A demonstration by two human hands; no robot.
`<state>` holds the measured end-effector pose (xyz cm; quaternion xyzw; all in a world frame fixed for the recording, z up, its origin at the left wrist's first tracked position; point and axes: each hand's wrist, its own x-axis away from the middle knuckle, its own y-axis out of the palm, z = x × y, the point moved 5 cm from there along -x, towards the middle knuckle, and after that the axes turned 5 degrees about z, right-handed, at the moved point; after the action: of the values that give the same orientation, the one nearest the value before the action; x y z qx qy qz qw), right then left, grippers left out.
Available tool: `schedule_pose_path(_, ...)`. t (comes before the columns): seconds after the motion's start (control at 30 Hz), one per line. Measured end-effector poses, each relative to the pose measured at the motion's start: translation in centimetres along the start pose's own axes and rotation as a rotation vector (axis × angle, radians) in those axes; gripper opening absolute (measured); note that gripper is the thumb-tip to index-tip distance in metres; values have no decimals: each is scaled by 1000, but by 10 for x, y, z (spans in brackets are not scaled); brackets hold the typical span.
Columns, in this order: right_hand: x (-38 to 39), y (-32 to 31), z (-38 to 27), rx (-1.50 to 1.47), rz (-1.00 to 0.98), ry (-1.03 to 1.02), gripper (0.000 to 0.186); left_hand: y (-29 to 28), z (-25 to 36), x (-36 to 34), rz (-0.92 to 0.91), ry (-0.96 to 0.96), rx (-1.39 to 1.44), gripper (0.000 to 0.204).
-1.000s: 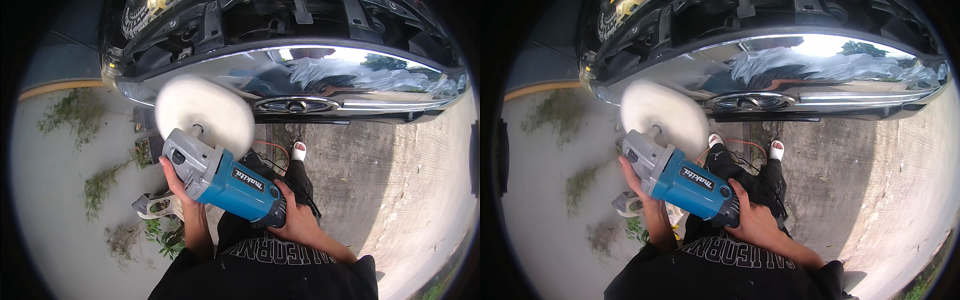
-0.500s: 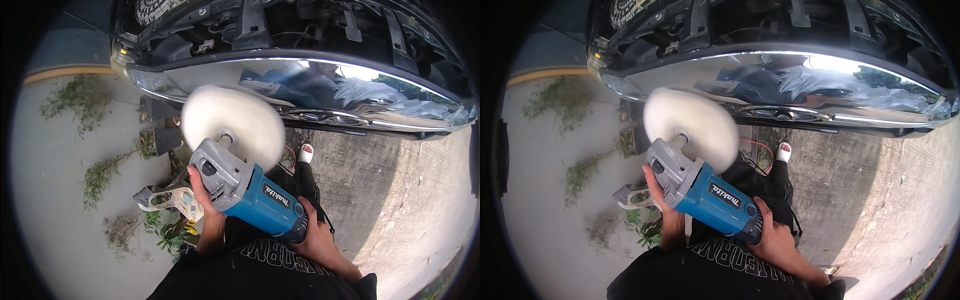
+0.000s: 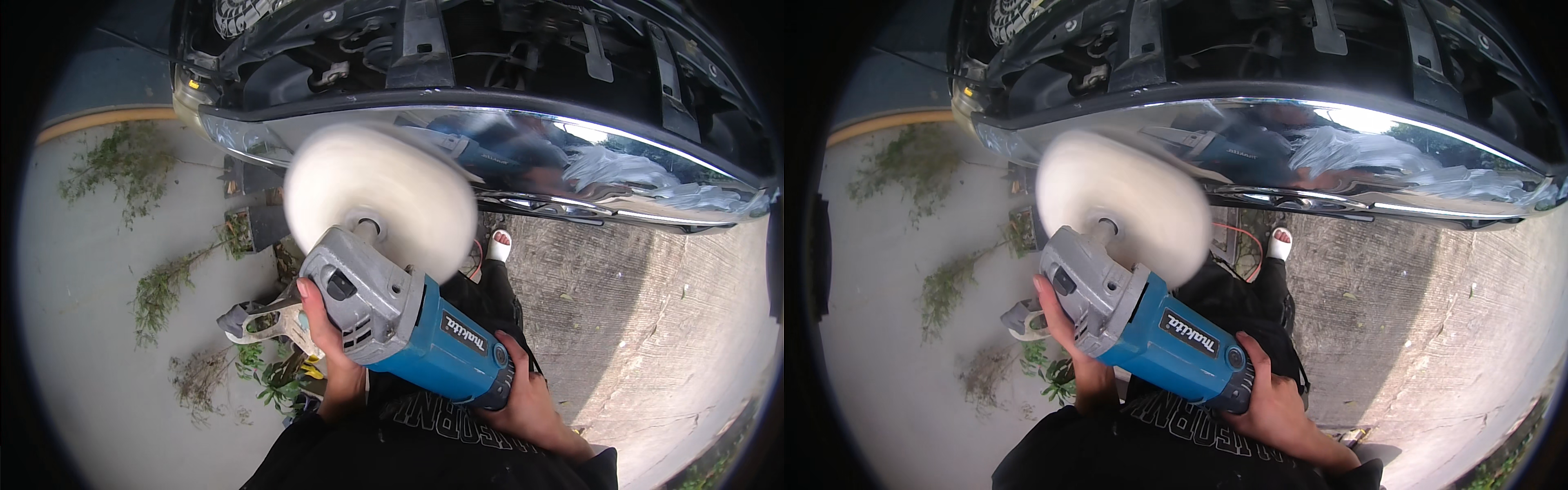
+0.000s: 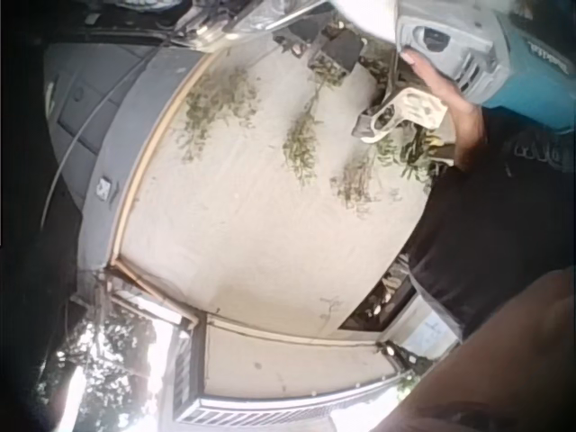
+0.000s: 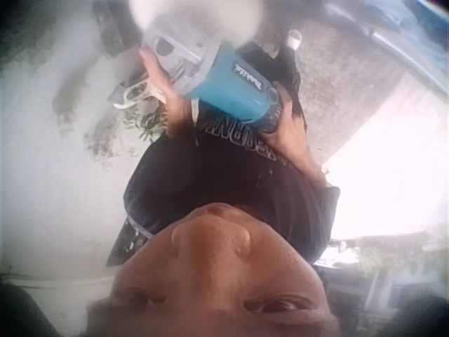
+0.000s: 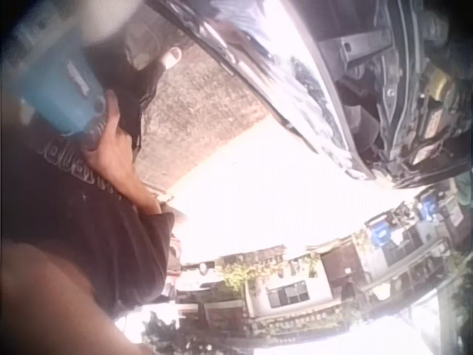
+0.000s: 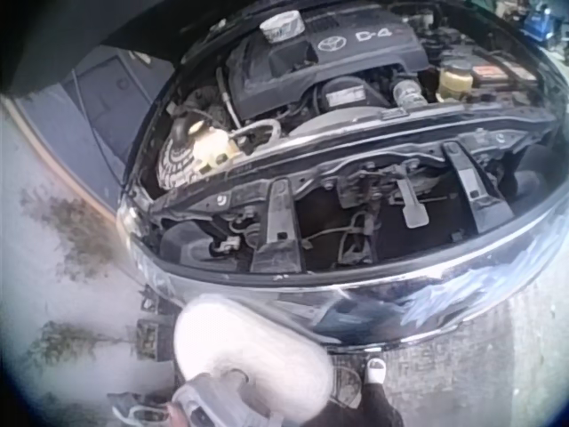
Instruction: The person applies a white cream from a container onto the chrome grill of a car by hand and then uses a rotary power polisher with a wool pad to buff the chrome surface.
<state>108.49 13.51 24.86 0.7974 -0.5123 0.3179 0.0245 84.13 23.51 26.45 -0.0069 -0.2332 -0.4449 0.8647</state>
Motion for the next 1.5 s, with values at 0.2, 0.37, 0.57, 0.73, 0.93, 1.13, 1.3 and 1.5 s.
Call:
schedule_pose_path(0.2, -17, 7, -4, 73, -78, -3, 104, -28, -14, -12, 47, -7, 54, 66)
schedule_pose_path(0.37, -20, 4, -14, 47, 58, -166, 104, -10, 8, -19, 89, 24, 93, 64)
schedule_pose_path(0.57, -43, 12, -38, 33, -10, -181, 100, -15, 25, -39, -24, 83, 112, 60)
schedule_pose_path(0.73, -61, 28, -34, 66, 24, -280, 98, -29, 21, -48, -12, 102, 114, 63)
schedule_pose_path(0.93, -12, 2, 4, -91, 71, -19, 103, 20, 6, -9, -166, 111, -9, 64)
schedule_pose_path(1.13, 65, -8, 77, -271, 487, -22, 107, 117, -20, 71, -677, 213, -424, 67)
schedule_pose_path(1.3, 82, -1, 115, -585, 608, 24, 103, 182, -38, 103, -972, 213, -531, 73)
schedule_pose_path(1.5, 65, -7, 74, -341, 558, -88, 101, 155, -20, 85, -779, 83, -420, 63)
